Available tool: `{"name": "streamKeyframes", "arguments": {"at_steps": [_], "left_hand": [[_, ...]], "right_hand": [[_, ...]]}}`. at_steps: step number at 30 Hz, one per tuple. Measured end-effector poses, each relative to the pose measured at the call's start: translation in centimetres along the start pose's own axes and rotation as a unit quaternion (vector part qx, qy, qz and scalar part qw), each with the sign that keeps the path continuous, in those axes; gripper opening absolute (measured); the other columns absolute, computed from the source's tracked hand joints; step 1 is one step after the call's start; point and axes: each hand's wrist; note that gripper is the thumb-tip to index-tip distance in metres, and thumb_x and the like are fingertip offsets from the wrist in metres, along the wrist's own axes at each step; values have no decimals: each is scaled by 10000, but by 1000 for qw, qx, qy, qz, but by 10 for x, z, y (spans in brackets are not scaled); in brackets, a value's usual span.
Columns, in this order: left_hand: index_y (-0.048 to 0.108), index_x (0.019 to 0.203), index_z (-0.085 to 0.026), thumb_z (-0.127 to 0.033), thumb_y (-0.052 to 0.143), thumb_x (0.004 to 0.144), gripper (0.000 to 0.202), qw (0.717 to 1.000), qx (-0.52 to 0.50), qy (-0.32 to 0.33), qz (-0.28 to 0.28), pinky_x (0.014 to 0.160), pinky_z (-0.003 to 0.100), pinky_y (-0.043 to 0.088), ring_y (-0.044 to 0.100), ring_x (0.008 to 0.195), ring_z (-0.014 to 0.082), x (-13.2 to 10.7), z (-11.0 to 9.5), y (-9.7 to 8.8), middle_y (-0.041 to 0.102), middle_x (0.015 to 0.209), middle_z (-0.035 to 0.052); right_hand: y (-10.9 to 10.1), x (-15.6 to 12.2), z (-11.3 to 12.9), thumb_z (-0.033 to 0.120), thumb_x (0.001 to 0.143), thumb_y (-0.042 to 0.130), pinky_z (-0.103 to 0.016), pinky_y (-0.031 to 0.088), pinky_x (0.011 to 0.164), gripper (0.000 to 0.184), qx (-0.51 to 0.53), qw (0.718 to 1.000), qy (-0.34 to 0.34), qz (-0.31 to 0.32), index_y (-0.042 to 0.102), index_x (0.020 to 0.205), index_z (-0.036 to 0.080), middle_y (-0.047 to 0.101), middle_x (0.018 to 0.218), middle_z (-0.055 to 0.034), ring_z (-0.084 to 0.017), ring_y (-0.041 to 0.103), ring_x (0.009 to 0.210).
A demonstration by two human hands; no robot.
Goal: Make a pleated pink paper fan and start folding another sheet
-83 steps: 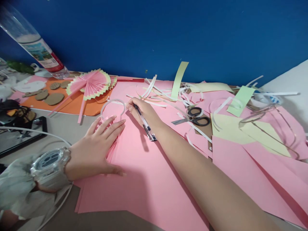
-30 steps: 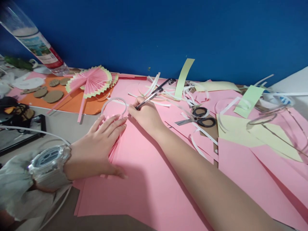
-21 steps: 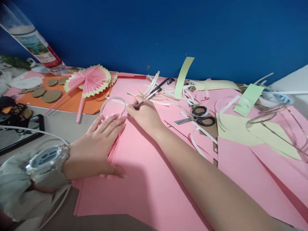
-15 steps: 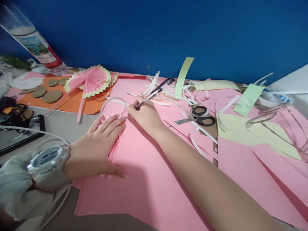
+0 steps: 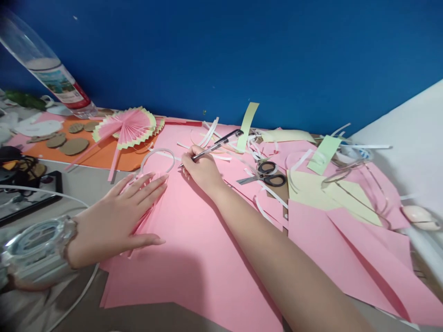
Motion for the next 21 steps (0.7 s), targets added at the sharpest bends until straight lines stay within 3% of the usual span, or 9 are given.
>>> {"name": "streamKeyframes", "arguments": {"at_steps": [4,7,11,16,21], "left_hand": [[390,1432,-58,-641,455,855,823,999,37,-1,-17,1118,513,242,278,1406,347,-12,7,-5,262,1546,132],[469,1376,-44,-475,471,903,640,997,58,-21,-43,1128,527,237,292,1398,352,-17,8,-11,338,1518,156],[549,1313,-100,-356,402,940,476,996,21,-52,-71,1138,560,230,319,1385,346,-8,-18,-15,430,1472,133],[398,1424,-120,-496,399,937,615,989,-125,-44,-70,1133,535,305,248,1423,317,11,-63,2,310,1542,107],[202,1497,-154,-543,400,929,716,969,-227,-42,-89,1158,510,278,58,1472,280,14,-68,16,166,1592,86]], "right_hand": [[1,-1,4,252,844,512,-178,396,446,245,19,1000,8,5,395,631,220,496,436,94,-62,472,389],[1,-2,4,273,848,514,-178,403,458,253,36,999,13,5,390,634,221,482,433,98,-61,469,395],[0,-4,4,312,841,539,-176,382,443,263,61,998,6,5,405,635,219,458,429,103,-58,447,385],[-6,-6,6,388,834,560,-185,350,416,297,92,996,-7,-2,415,637,218,462,445,93,-62,419,382],[-8,-5,9,503,874,471,-214,348,408,355,110,993,-27,-42,424,662,222,467,505,62,-84,423,410]]}}
Point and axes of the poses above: each hand's wrist, its own x-axis towards the middle knuckle, its own y-axis out of the palm, z = x × y
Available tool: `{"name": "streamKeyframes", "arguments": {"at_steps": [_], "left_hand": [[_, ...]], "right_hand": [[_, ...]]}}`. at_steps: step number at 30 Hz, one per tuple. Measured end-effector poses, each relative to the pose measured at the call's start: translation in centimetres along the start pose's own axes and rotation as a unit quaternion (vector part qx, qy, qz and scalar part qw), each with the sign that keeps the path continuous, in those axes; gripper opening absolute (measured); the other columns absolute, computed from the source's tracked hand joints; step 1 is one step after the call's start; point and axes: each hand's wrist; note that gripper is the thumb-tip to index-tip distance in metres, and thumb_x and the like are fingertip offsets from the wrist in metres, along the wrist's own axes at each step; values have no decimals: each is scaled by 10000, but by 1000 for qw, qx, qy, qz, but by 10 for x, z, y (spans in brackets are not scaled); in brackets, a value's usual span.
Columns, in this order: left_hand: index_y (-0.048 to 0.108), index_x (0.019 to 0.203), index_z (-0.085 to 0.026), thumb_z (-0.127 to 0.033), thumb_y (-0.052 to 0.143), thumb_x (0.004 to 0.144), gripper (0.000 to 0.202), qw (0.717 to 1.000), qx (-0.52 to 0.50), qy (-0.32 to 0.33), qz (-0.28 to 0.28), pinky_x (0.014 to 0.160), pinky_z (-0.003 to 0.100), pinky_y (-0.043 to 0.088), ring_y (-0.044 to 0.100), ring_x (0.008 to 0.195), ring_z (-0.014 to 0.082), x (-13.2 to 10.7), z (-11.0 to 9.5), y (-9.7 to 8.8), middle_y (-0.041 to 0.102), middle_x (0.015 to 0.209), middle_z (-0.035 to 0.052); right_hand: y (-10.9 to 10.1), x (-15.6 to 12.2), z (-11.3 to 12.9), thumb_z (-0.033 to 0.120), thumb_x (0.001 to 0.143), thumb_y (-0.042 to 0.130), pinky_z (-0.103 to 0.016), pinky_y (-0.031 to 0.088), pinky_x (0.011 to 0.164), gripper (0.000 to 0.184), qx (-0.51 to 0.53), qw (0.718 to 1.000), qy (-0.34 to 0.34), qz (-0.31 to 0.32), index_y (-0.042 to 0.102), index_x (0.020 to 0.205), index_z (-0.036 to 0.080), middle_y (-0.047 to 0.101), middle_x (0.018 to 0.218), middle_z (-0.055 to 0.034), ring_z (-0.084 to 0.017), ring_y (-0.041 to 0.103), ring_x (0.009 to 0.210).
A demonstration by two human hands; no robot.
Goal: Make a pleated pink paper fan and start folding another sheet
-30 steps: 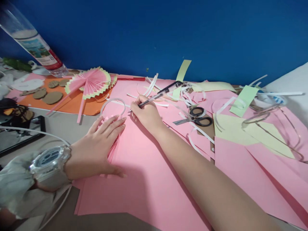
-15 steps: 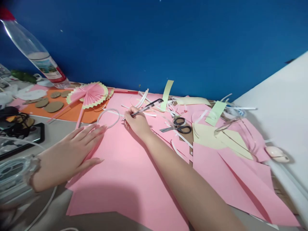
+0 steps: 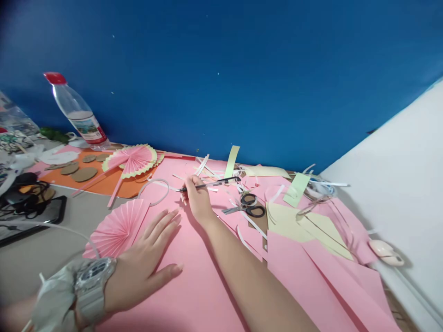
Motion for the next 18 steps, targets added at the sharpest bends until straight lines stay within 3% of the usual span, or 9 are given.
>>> {"name": "streamKeyframes", "arguments": {"at_steps": [6,9,13,18], "left_hand": [[32,1517,-219,-604,443,887,845,998,-31,16,-45,1128,565,296,54,1468,329,-4,6,6,134,1596,98],[-13,1513,-241,-639,439,868,882,995,-30,33,-92,1085,608,337,113,1457,353,-4,9,13,181,1584,110],[-57,1514,-218,-649,445,857,932,993,-8,38,-108,1019,638,395,166,1436,397,-2,12,15,247,1557,156],[-122,1509,-188,-629,465,853,985,989,15,27,-141,995,666,389,218,1408,439,2,13,14,307,1524,193]], "right_hand": [[-3,-9,5,534,947,302,-236,389,502,332,-43,993,-72,-84,466,857,260,451,606,61,-112,407,486],[-5,-12,6,499,953,337,-258,385,524,286,-103,984,-99,-109,488,872,269,433,596,61,-130,393,494],[-4,-10,8,399,904,503,-326,442,745,173,-187,964,-143,-120,563,824,258,588,802,-7,-190,556,764],[-2,-8,8,321,931,432,-419,405,957,164,-238,943,-193,-129,552,837,260,631,1059,-61,-240,566,1079]]}}
Point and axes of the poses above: each hand's wrist, its own x-axis towards the middle knuckle, its own y-axis out of the palm, z = x × y
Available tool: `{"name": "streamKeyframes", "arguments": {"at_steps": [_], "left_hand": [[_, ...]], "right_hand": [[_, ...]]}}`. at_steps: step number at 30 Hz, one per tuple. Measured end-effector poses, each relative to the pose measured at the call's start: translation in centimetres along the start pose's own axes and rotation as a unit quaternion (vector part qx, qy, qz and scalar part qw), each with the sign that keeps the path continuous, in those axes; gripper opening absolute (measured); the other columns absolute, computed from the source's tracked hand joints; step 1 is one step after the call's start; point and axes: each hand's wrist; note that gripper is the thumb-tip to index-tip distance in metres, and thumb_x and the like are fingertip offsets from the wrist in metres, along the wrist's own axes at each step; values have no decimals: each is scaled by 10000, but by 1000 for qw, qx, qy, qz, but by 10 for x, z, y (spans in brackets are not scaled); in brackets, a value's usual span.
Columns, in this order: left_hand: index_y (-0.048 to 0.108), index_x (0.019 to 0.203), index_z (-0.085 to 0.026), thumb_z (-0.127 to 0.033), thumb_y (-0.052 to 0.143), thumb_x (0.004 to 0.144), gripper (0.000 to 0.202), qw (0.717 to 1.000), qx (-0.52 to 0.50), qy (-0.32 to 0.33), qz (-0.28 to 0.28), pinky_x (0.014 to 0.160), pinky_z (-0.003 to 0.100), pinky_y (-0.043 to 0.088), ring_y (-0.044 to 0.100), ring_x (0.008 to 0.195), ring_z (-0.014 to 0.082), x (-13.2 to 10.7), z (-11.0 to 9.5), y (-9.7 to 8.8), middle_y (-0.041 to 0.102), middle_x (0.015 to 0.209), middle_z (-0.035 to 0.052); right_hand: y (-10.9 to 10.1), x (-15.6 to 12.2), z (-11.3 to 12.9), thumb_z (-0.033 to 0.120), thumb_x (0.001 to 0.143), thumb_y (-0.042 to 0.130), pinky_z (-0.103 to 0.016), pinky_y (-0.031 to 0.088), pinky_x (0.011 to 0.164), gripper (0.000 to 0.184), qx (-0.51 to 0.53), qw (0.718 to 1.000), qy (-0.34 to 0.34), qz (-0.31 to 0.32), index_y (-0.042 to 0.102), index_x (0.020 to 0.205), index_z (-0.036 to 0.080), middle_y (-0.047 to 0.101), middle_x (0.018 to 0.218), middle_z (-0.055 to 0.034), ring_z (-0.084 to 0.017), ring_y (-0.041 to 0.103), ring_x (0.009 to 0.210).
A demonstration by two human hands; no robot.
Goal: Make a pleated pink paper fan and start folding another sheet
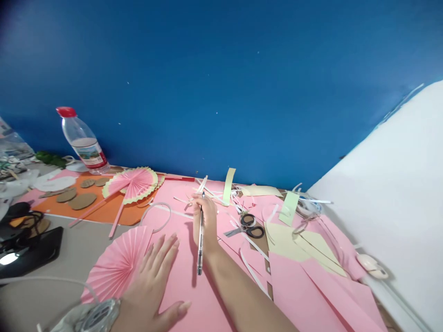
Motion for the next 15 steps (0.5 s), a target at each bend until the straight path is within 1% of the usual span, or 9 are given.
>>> {"name": "streamKeyframes", "arguments": {"at_steps": [2,3,6,10,13,15], "left_hand": [[-127,1509,-191,-630,468,850,990,1000,-1,9,3,992,653,398,243,1399,441,0,0,2,302,1526,195],[-127,1509,-194,-636,469,847,994,1000,-3,12,7,991,647,402,250,1396,442,0,1,2,298,1528,194],[-119,1511,-201,-663,472,830,1013,1000,-11,17,18,988,638,407,249,1395,447,-2,0,3,290,1534,181],[-108,1514,-226,-640,481,839,987,999,-18,15,40,1003,638,389,211,1408,445,-2,-2,1,243,1558,152],[-109,1514,-223,-612,474,859,959,998,-27,12,55,1047,642,337,150,1430,425,-1,-3,-2,205,1572,140],[-100,1516,-214,-601,465,871,941,997,-34,5,69,1074,638,305,116,1440,412,-2,-3,-4,189,1577,139]], "right_hand": [[1,-1,-2,298,906,478,-470,332,1042,69,-17,1000,-16,-15,534,891,259,583,1202,-80,-252,493,1214],[1,-2,-3,286,884,516,-494,298,1065,54,-26,999,-22,-22,522,931,259,555,1247,-89,-259,459,1253],[2,-4,-5,259,842,576,-547,243,1088,250,-46,998,-31,-38,464,1065,261,474,1333,-121,-272,369,1324],[4,-5,-6,247,839,573,-554,270,1077,361,-52,998,-27,-29,413,1162,268,409,1383,-144,-275,321,1357],[4,-4,-6,251,841,566,-540,264,1091,353,-47,998,-29,-21,416,1160,266,412,1391,-138,-269,314,1369],[4,-3,-6,261,854,549,-537,265,1090,319,-43,999,-25,-20,424,1147,265,434,1379,-133,-267,336,1358]]}}
Point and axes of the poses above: each hand's wrist, its own x-axis towards the middle knuckle, its own y-axis out of the palm, z = x × y
